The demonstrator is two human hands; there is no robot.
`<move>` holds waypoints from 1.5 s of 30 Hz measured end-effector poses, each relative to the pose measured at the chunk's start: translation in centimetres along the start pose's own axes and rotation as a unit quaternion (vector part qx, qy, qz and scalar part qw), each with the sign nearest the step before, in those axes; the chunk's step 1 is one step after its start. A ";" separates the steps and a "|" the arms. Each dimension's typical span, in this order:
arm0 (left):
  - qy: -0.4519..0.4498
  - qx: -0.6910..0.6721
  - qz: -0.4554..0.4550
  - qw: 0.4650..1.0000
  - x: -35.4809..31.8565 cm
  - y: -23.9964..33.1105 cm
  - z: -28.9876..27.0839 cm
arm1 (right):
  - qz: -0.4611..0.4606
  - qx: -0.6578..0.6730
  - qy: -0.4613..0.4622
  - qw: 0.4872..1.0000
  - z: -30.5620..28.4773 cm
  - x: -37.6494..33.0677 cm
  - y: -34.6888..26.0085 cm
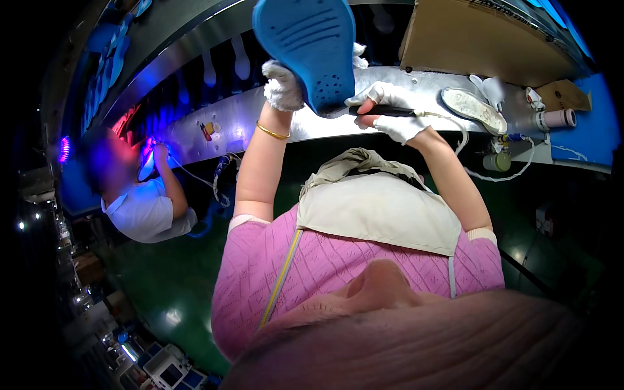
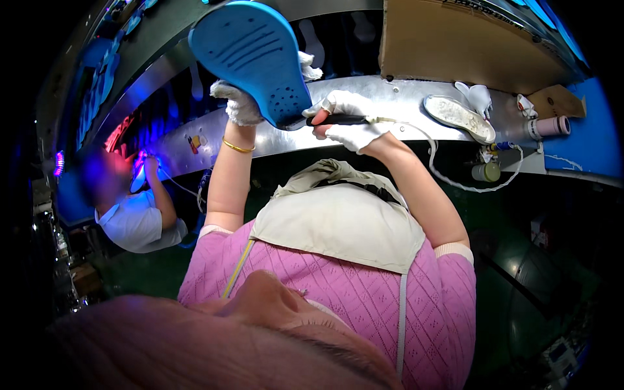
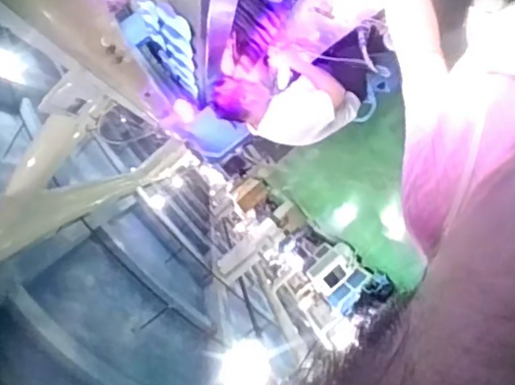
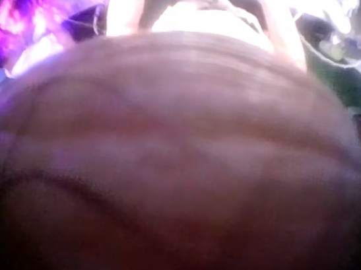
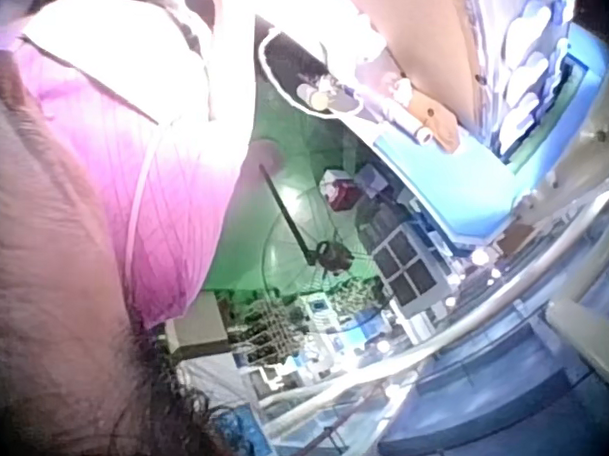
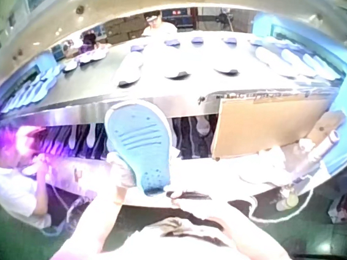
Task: The person picks up shoe soles from a conveyor belt, applies liquid over each sole using a handheld brush applicator, and places the soles back onto the conveyor belt.
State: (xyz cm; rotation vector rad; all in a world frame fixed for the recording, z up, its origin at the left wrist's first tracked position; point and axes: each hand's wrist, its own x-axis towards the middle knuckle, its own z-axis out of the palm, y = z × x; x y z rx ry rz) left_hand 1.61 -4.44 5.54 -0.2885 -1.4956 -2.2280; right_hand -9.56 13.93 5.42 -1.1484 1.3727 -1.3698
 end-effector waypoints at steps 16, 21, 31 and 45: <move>0.166 0.266 -0.296 0.902 2.7 0.9 0.3 | -0.046 0.087 -0.025 0.995 -1.1 1.4 -1.0; 0.174 0.257 -0.330 0.891 2.6 1.1 0.0 | -0.128 -0.117 -0.041 0.984 -1.5 1.5 -0.8; 0.148 0.127 -0.250 0.948 1.7 2.1 -0.2 | -0.052 -0.114 -0.023 0.992 -4.3 2.0 -0.4; 0.220 -0.355 -0.148 0.896 -3.4 -5.3 0.3 | -0.046 0.164 0.195 0.966 -4.1 0.0 1.6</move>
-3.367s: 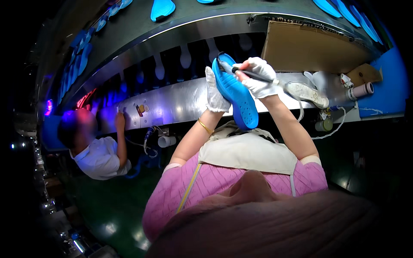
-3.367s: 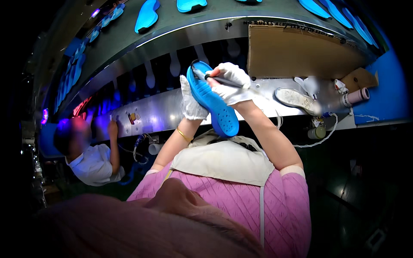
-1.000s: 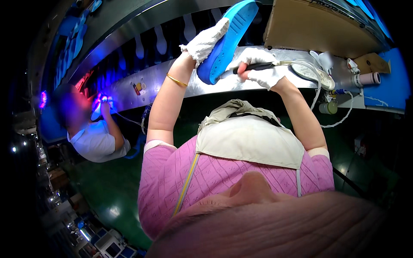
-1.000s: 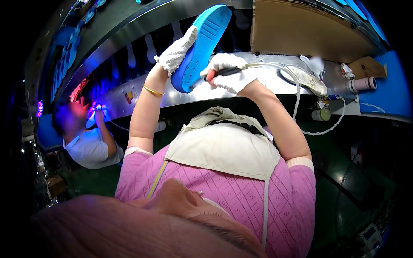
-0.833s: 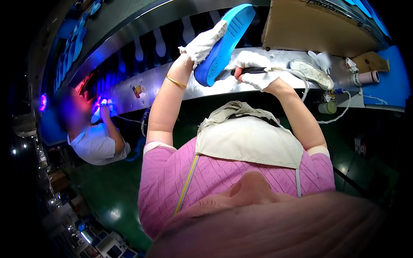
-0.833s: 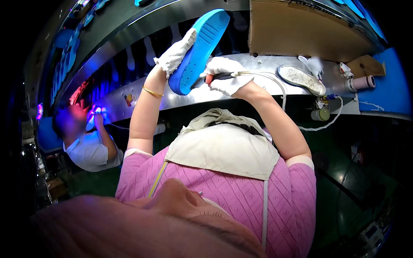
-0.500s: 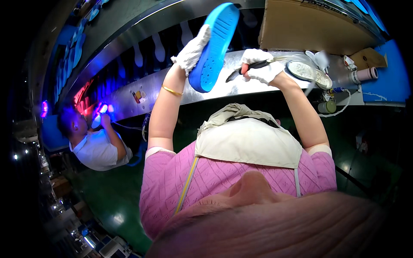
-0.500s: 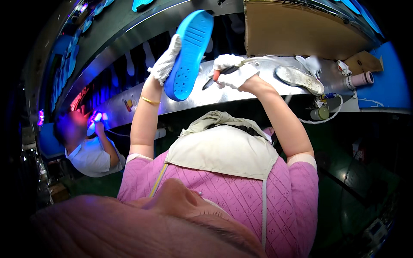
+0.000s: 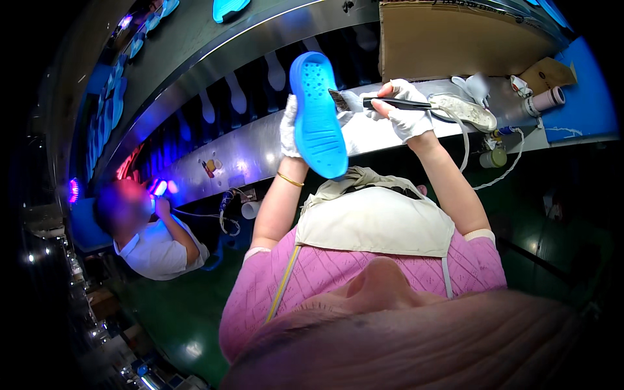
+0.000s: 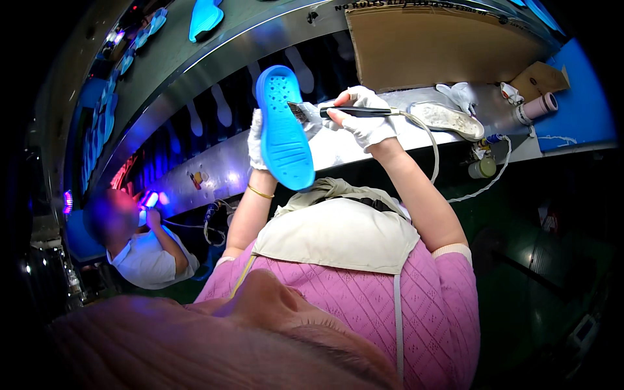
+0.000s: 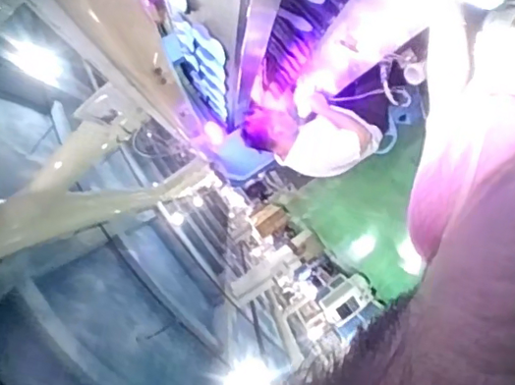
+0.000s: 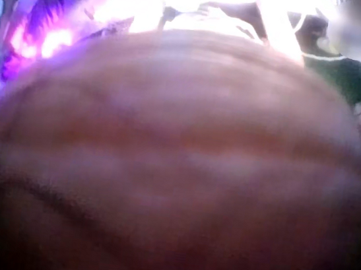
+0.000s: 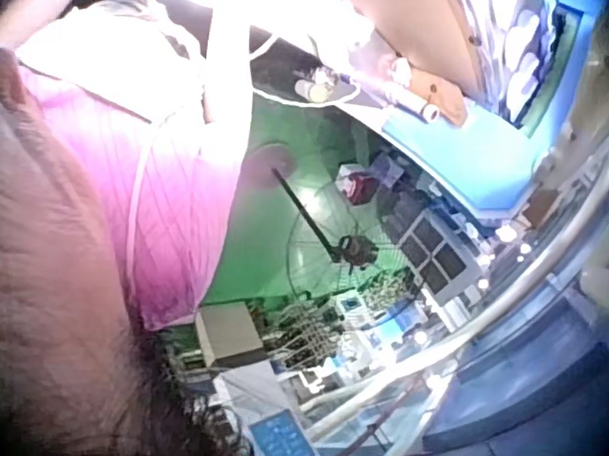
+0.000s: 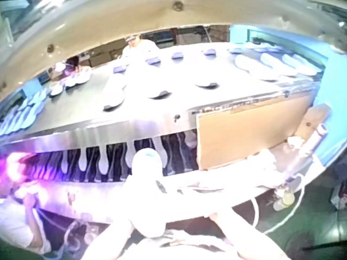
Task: The person picks up shoe soles from a conveyor belt, applies liquid over each sole using a handheld brush applicator, and places the soles back onto the conveyor belt.
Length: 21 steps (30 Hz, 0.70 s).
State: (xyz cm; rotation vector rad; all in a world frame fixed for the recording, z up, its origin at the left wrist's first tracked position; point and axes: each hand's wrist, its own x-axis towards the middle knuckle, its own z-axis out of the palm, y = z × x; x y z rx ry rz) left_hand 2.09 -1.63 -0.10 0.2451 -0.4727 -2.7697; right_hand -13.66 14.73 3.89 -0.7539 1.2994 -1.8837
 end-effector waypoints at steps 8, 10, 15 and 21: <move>0.019 0.135 0.039 0.990 0.7 -3.9 3.0 | -0.126 -0.149 -0.003 0.981 1.8 1.1 -0.3; 0.046 0.155 0.057 0.985 0.8 -3.4 3.5 | -0.132 -0.079 -0.052 0.987 2.9 -0.2 -0.4; -0.010 0.119 0.060 0.991 1.2 -2.9 5.1 | -0.158 -0.091 -0.003 0.983 3.0 0.2 0.4; -0.009 0.103 0.092 0.990 1.9 -1.4 2.7 | -0.057 -0.112 -0.093 0.988 3.6 -1.3 0.7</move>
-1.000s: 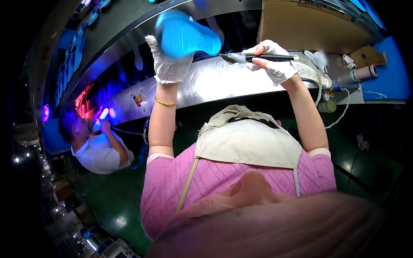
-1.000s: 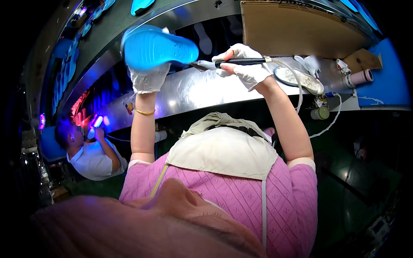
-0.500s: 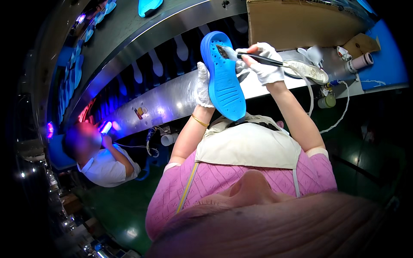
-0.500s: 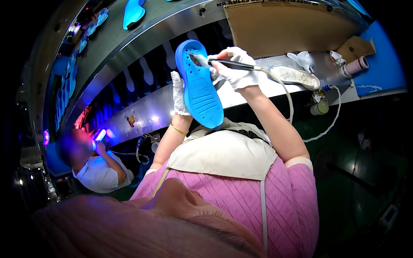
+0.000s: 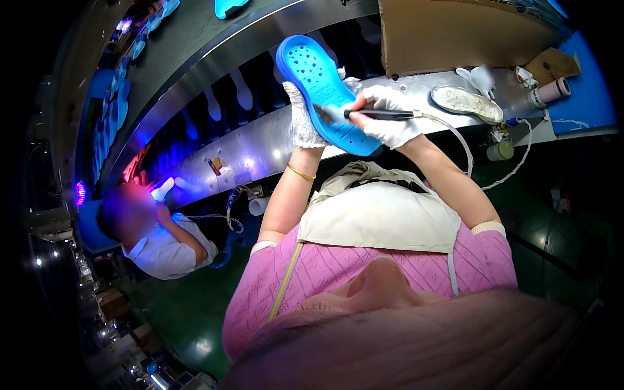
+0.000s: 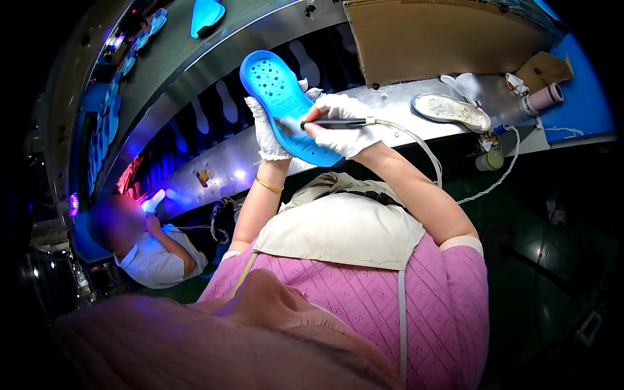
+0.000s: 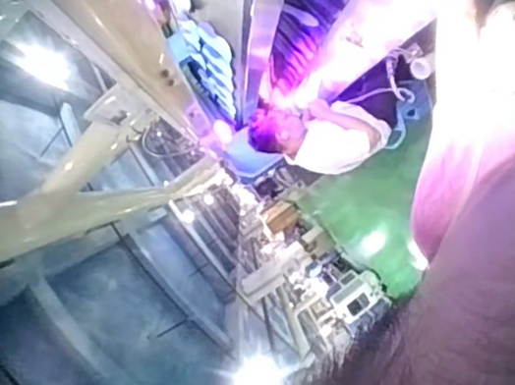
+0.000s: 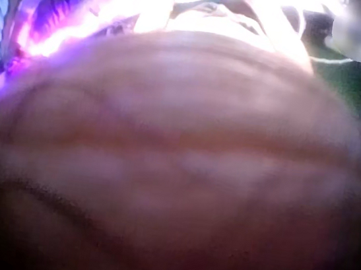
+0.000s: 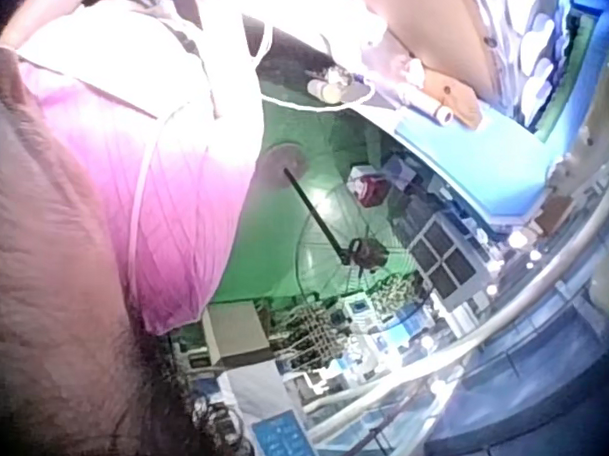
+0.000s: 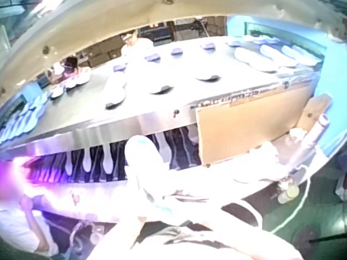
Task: The person picks up shoe soles from a conveyor belt, applies liquid over each sole using a handheld brush applicator, and places the soles back onto the conveyor belt.
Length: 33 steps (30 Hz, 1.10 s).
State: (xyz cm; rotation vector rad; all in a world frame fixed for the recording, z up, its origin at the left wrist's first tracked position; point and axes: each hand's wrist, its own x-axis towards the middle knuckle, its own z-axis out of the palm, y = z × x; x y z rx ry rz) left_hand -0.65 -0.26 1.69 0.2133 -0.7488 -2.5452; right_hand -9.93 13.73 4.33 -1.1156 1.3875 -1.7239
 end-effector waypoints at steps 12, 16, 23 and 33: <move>-0.032 0.010 -0.019 0.999 0.7 1.7 -0.4 | -0.018 -0.051 -0.047 0.997 0.4 -1.8 -0.7; -0.026 -0.134 -0.014 0.990 0.7 1.9 0.2 | 0.114 0.028 -0.026 0.993 -1.5 0.0 -1.7; -0.035 -0.041 0.025 0.998 -1.9 -0.2 3.7 | -0.002 0.046 0.024 0.999 -2.6 0.2 -0.6; -0.050 -0.010 0.106 0.993 -1.3 1.2 4.1 | -0.021 0.065 0.023 0.997 0.1 -0.8 0.6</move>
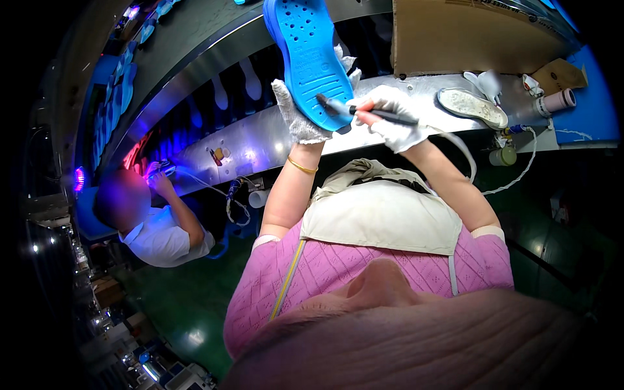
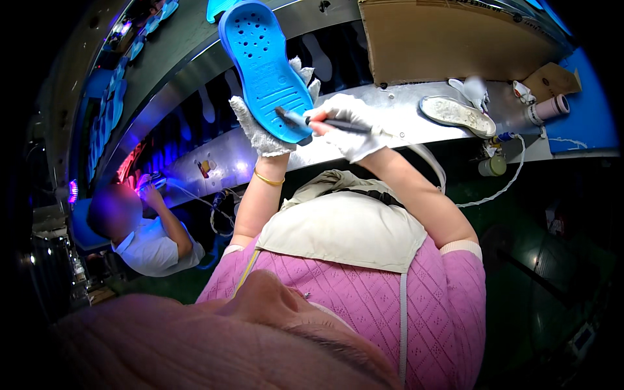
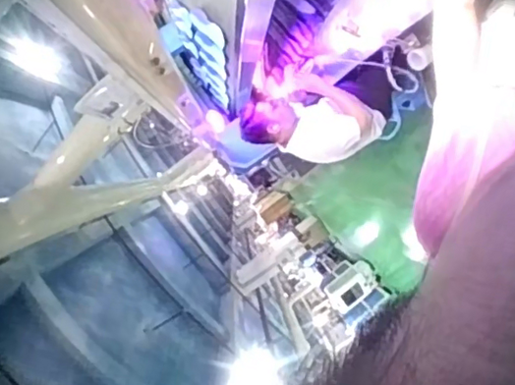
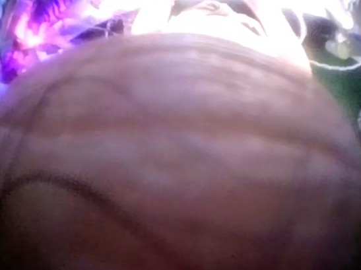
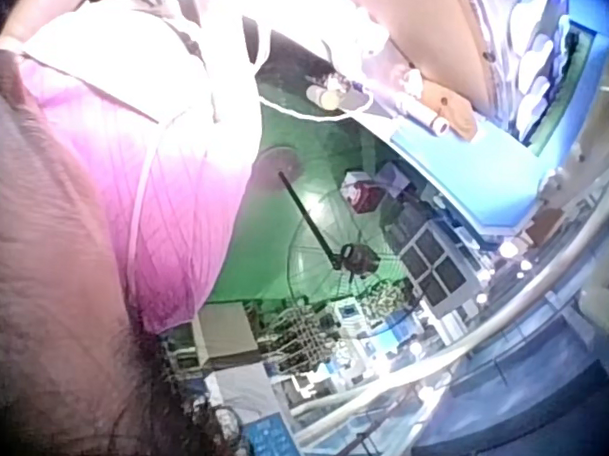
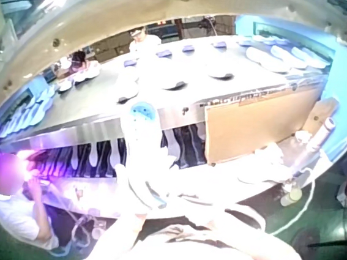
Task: The person picks up shoe soles from a conveyor belt, applies liquid over each sole using a handheld brush applicator, and places the soles back onto the conveyor belt.
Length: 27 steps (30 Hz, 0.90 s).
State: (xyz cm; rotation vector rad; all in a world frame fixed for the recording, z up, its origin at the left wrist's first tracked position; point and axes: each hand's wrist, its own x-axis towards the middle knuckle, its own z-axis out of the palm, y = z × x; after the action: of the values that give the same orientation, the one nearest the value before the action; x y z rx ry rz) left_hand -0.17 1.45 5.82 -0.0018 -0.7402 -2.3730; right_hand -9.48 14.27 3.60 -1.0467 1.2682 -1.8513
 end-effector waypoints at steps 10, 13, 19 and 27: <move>-0.034 -0.054 -0.029 0.998 0.8 1.3 -0.1 | 0.021 0.021 -0.044 0.999 0.0 0.7 -1.4; -0.053 -0.067 -0.047 0.995 1.2 2.3 -1.1 | -0.064 -0.069 -0.082 0.992 0.6 -0.4 -0.6; -0.102 -0.102 -0.113 0.983 1.8 4.1 -1.8 | 0.237 0.029 -0.149 0.960 -0.6 -1.8 -1.6; 0.042 0.049 -0.199 0.978 2.9 4.3 -3.2 | -0.158 -0.162 -0.150 0.962 0.6 1.4 -2.0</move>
State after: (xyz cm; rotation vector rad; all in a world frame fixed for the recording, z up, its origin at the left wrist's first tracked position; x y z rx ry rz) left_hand 0.64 -4.63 5.85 0.3157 -0.8824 -2.6878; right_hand -9.79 13.49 5.99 -1.7241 1.3010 -1.6498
